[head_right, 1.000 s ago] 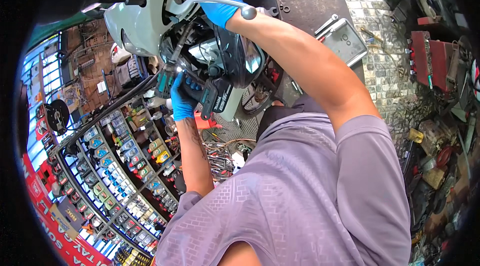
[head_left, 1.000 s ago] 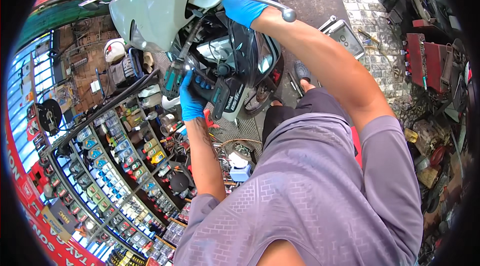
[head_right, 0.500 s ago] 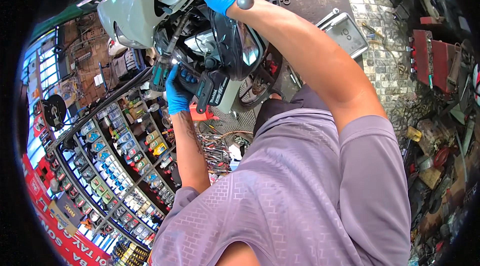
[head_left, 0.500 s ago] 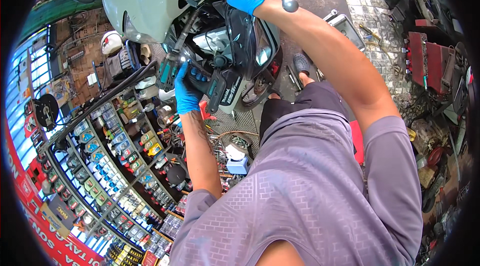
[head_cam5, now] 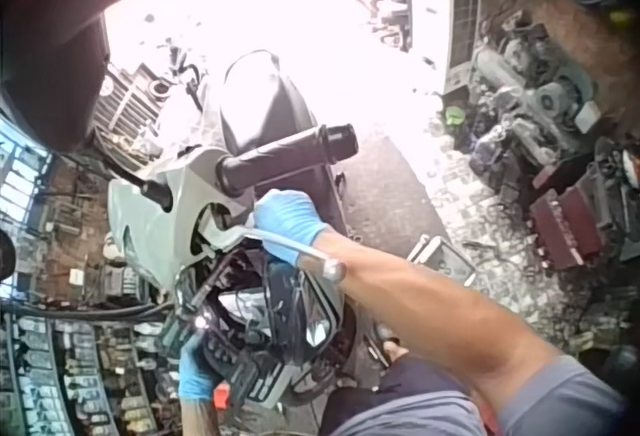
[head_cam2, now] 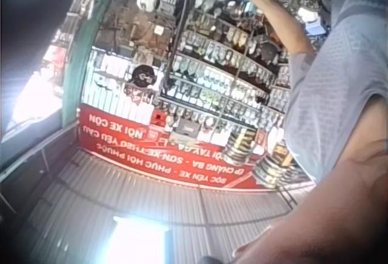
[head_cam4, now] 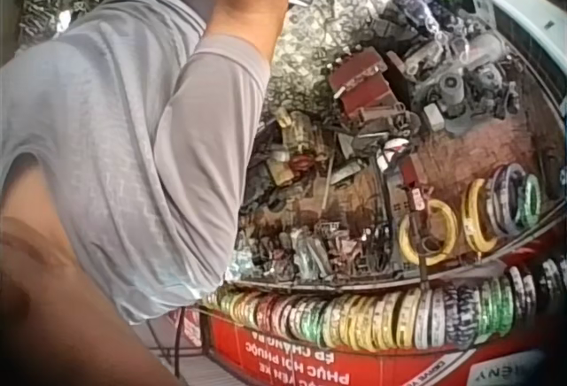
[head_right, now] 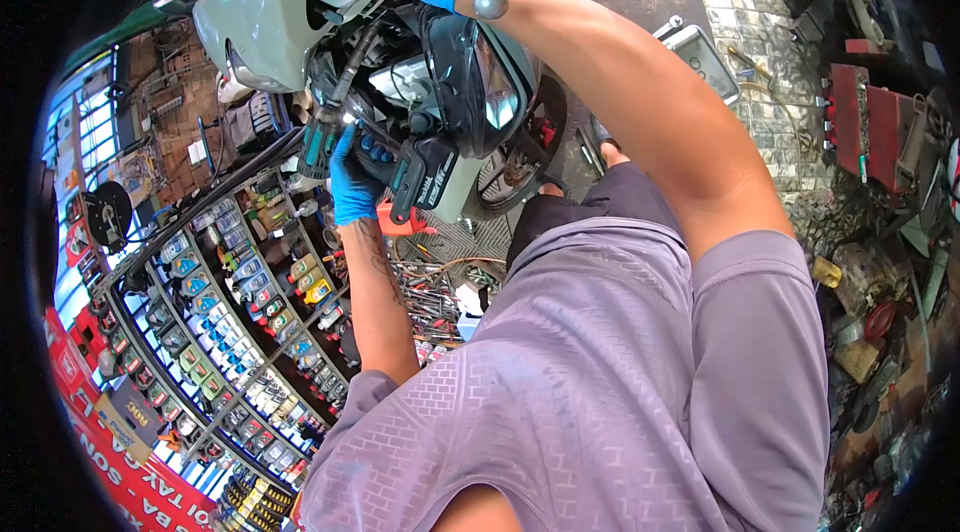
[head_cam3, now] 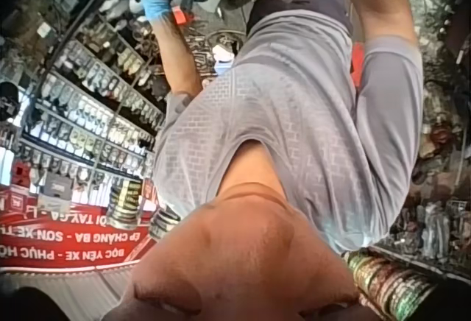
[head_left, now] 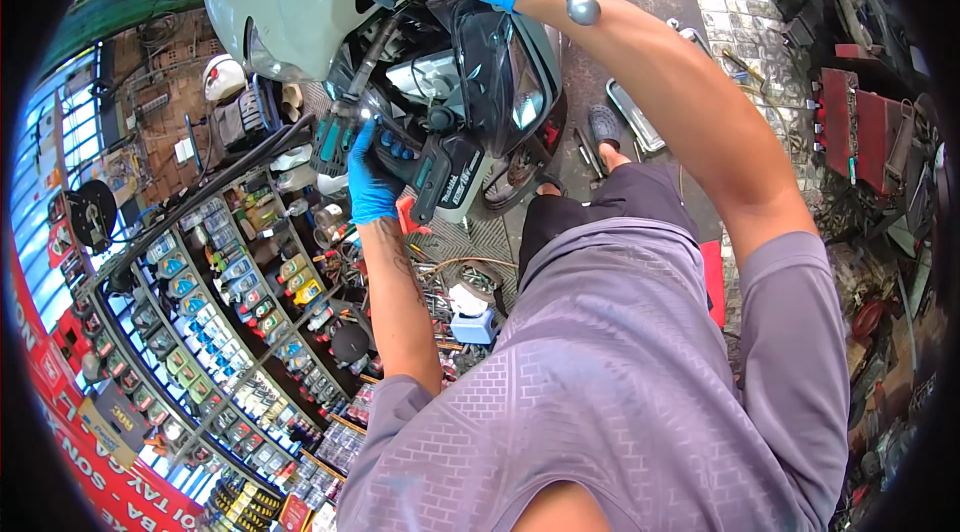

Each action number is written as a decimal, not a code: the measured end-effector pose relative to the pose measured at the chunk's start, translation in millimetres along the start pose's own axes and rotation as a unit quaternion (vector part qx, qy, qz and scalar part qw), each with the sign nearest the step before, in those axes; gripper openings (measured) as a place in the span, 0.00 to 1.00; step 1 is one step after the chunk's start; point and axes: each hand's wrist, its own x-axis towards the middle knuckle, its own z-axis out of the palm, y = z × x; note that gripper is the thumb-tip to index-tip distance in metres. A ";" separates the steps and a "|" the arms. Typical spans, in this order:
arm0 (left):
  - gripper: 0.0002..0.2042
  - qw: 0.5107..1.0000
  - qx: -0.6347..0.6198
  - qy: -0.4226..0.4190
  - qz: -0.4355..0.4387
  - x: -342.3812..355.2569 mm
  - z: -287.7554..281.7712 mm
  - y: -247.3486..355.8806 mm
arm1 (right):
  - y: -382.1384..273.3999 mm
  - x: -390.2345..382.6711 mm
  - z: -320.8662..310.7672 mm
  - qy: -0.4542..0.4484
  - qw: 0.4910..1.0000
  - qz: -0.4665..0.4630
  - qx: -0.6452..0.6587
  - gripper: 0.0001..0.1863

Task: Disassembling and assembling the front panel and headlight assembly of a scooter.

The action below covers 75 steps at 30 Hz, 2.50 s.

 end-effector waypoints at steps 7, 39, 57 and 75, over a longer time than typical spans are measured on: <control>0.13 1.000 -0.021 -0.011 -0.006 -5.6 3.0 0.3 | -0.2 -45.6 -43.4 0.073 0.987 0.100 0.102 0.18; 0.09 1.000 -0.024 0.000 -0.003 4.2 2.1 -0.6 | 15.1 -164.2 -35.6 0.005 0.954 0.090 0.285 0.18; 0.08 0.998 -0.034 -0.058 -0.004 0.2 -3.2 0.1 | 24.0 -62.1 -70.1 -0.029 0.969 -0.013 0.244 0.11; 0.08 0.999 -0.030 -0.034 0.003 -0.5 2.5 -0.3 | 4.9 -32.4 47.3 0.191 0.949 -0.055 0.246 0.09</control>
